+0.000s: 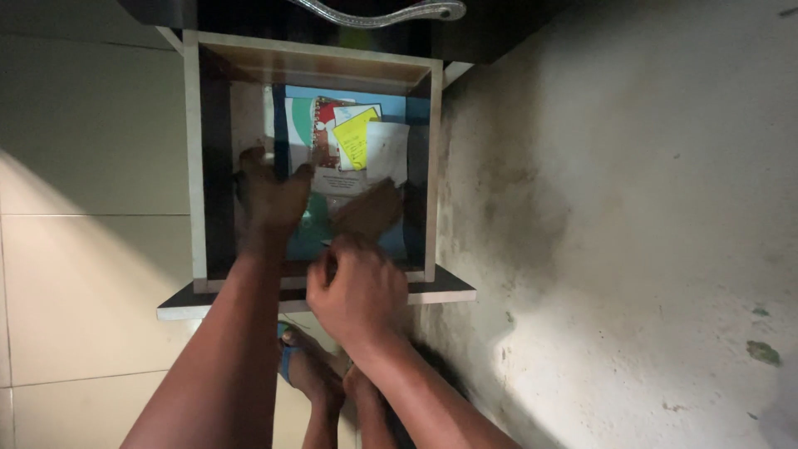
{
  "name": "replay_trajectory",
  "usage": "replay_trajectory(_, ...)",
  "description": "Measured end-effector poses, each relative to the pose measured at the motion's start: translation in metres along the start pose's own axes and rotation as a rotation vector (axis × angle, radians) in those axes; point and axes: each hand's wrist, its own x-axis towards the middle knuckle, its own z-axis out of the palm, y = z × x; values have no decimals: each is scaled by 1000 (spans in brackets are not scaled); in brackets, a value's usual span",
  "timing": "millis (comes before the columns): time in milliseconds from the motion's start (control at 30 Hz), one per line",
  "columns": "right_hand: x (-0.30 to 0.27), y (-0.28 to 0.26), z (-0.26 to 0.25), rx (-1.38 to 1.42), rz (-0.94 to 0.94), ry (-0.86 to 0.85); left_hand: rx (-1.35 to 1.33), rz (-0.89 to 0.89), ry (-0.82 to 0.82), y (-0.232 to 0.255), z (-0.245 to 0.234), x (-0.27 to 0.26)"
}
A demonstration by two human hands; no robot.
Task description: The person is removing various notebooks and papers from a desk drawer and organizing them on the desk surface.
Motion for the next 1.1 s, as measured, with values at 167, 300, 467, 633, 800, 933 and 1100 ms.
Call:
replay_trajectory(167, 1, 0, 1, -12, -3, 6, -202, -6, -103, 15, -5, 9)
replay_trajectory(300, 1, 4, 3, -21, -9, -33, -237, -11, -299, 73, -25, -4)
replay_trajectory(467, 0, 8, 8, -78, -1, -67, 21, -52, -173, 60, -7, 9)
replay_trajectory(633, -2, 24, 28, -122, 26, -86, -65, -53, -212, 60, -4, 2)
replay_trajectory(800, -4, 17, 23, -86, -39, 43, 224, -73, -216, 64, -12, 6)
replay_trajectory(933, -5, 7, 7, 7, -6, 21, 262, 115, -188, 87, -29, -4)
replay_trajectory(1100, -4, 4, 3, 26, 1, 21, 387, 250, -198, 128, -76, -31)
